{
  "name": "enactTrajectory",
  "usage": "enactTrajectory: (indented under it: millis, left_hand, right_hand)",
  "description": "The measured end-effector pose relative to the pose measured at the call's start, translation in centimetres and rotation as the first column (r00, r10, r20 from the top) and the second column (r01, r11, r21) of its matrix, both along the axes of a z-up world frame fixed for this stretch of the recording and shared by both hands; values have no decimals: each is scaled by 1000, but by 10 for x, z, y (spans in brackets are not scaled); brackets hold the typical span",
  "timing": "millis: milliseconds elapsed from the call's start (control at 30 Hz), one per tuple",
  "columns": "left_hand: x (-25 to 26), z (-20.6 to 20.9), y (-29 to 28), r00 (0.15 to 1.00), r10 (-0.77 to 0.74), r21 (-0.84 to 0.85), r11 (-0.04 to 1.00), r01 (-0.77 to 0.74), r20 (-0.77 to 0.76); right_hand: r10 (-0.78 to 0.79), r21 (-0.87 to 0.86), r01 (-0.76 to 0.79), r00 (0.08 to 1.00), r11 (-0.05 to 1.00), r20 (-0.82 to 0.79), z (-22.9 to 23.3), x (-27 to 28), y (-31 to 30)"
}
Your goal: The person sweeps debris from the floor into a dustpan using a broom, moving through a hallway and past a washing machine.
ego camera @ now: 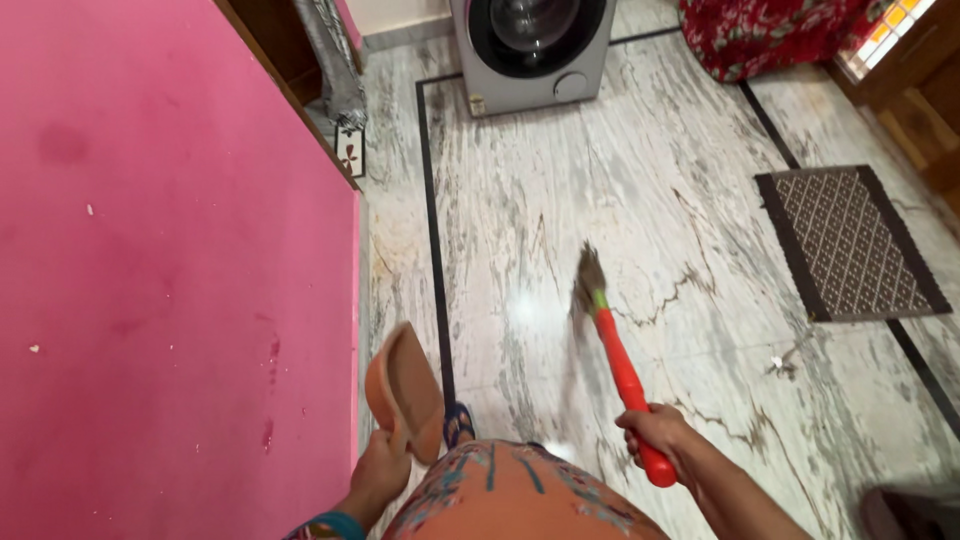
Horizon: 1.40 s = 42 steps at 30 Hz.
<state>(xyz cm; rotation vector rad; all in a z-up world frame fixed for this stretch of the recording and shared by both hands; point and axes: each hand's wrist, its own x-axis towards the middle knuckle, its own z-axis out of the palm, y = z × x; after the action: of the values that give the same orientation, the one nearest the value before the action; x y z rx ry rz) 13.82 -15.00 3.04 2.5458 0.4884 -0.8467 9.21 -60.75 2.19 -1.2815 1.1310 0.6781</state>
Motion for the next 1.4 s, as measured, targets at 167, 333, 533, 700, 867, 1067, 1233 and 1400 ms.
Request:
enactTrajectory:
  millis: [167, 333, 533, 700, 867, 1067, 1233, 1400]
  left_hand:
    - [50, -35, 4, 964, 198, -74, 980, -187, 180]
    - [91, -39, 42, 947, 208, -43, 978, -204, 245]
    - [132, -77, 96, 947, 192, -83, 981, -176, 259]
    - [163, -71, 111, 967, 236, -329, 909, -256, -99]
    - [183, -35, 86, 820, 281, -386, 776, -500, -498]
    - [227, -39, 30, 989, -145, -525, 841, 127, 7]
    - [275, 40, -25, 907, -185, -382, 862, 334, 377]
    - [308, 162, -20, 930, -63, -504, 826, 252, 362]
  right_hand:
    - [65, -5, -65, 993, 998, 96, 65, 13, 56]
    - [275, -52, -270, 945, 961, 175, 109, 69, 97]
    - [538, -54, -540, 815, 840, 216, 78, 146, 155]
    - [401, 352, -357, 914, 865, -57, -32, 192, 202]
    - [301, 551, -186, 946, 814, -125, -147, 153, 180]
    - [-114, 239, 183, 955, 954, -276, -124, 110, 108]
    - [-148, -71, 139, 978, 988, -144, 2, 140, 113]
    - [-51, -183, 80, 986, 980, 159, 93, 196, 164]
